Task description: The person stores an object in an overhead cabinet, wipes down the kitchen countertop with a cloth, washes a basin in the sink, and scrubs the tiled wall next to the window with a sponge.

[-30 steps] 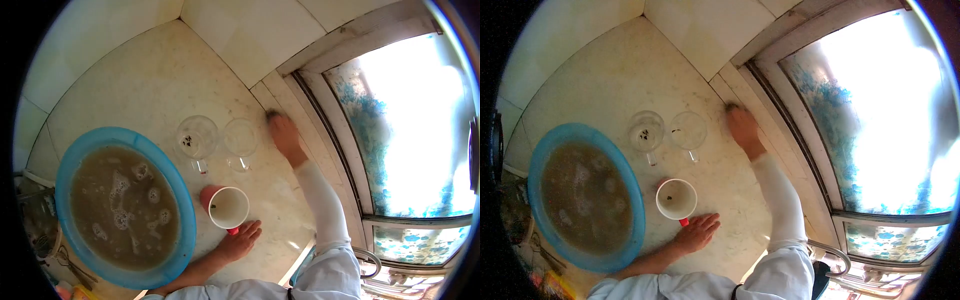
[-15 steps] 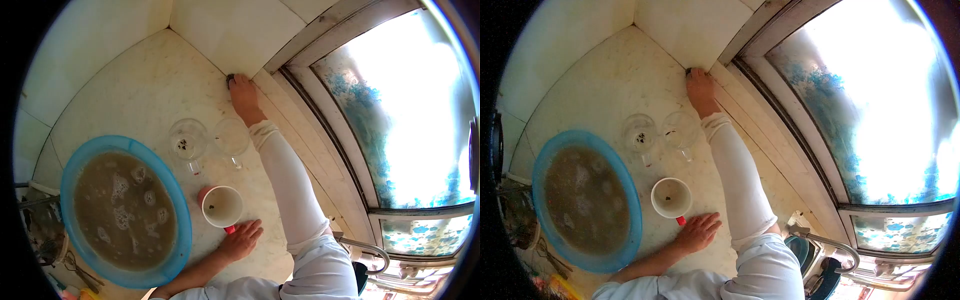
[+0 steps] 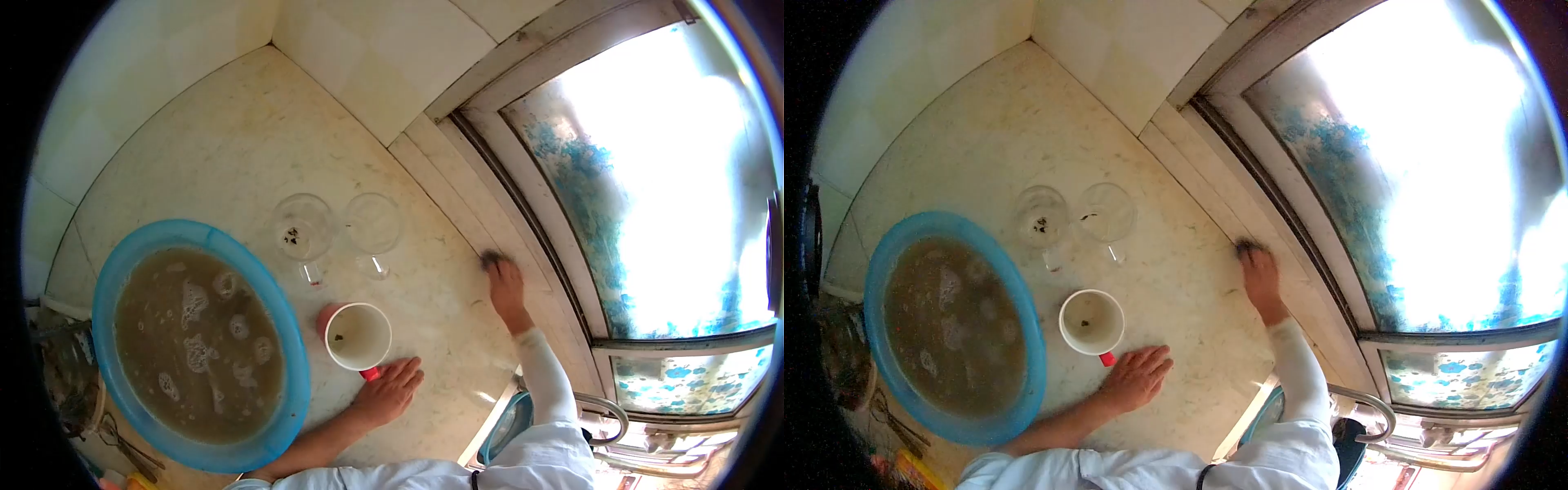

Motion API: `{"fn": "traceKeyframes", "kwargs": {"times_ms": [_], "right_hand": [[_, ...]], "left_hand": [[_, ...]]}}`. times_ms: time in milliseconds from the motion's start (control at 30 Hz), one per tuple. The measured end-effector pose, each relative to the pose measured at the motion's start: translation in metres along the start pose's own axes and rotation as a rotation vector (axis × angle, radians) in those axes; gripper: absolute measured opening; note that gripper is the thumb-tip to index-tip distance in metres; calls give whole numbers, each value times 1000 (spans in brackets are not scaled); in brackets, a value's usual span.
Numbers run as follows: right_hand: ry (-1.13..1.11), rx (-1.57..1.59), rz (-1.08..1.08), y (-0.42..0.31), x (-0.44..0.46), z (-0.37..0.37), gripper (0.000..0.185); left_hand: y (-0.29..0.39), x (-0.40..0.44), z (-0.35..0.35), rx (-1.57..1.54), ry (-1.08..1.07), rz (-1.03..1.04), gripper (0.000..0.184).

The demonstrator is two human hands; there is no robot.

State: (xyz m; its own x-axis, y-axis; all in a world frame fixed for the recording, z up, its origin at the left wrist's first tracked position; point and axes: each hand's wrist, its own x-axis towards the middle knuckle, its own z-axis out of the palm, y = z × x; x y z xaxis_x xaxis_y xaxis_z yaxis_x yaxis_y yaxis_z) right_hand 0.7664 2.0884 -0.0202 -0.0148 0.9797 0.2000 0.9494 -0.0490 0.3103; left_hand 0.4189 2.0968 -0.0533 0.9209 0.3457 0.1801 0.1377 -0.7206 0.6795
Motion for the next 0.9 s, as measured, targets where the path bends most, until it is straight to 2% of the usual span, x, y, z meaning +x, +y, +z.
{"fn": "traceKeyframes", "kwargs": {"times_ms": [33,100,133,167,267,367,500,533,567,633,667,767,800,833,867,900], "right_hand": [[131,35,-46,-14,38,9,24],[199,172,-116,-40,121,28,19],[262,224,-35,-58,166,43,15],[428,162,-156,-78,211,31,15],[451,-50,-182,-107,285,8,19],[346,22,-194,-88,255,-2,20],[253,12,-127,-23,98,-2,28],[104,-12,-47,-8,49,-4,27],[-46,110,149,1,10,-11,26],[-96,-35,182,21,-50,-25,25],[-95,-37,186,22,-45,-27,25],[160,-119,81,10,15,-36,25],[281,69,40,2,57,-29,26],[346,105,22,-11,99,-16,20],[207,498,304,-43,150,-36,14],[346,317,83,-50,188,-7,10]], "left_hand": [[0,0,0,4,-9,6,38],[1,0,0,6,-24,-5,37],[1,1,0,14,-29,-3,37],[1,0,1,24,-18,4,38],[0,0,3,6,8,6,37],[-2,-1,7,-37,23,-8,36],[-1,-2,5,-25,29,-1,35],[-1,-2,3,-25,29,3,35],[0,-2,1,-31,16,-8,35],[-1,-1,0,-36,6,-15,36],[-1,-1,2,-34,15,-19,36],[4,1,-2,-35,-3,-17,37],[5,2,-5,-33,-14,-23,37],[5,2,-6,-25,-27,-15,37],[6,3,-6,-29,-22,-14,37],[6,4,-6,-31,-10,-18,36]]}}
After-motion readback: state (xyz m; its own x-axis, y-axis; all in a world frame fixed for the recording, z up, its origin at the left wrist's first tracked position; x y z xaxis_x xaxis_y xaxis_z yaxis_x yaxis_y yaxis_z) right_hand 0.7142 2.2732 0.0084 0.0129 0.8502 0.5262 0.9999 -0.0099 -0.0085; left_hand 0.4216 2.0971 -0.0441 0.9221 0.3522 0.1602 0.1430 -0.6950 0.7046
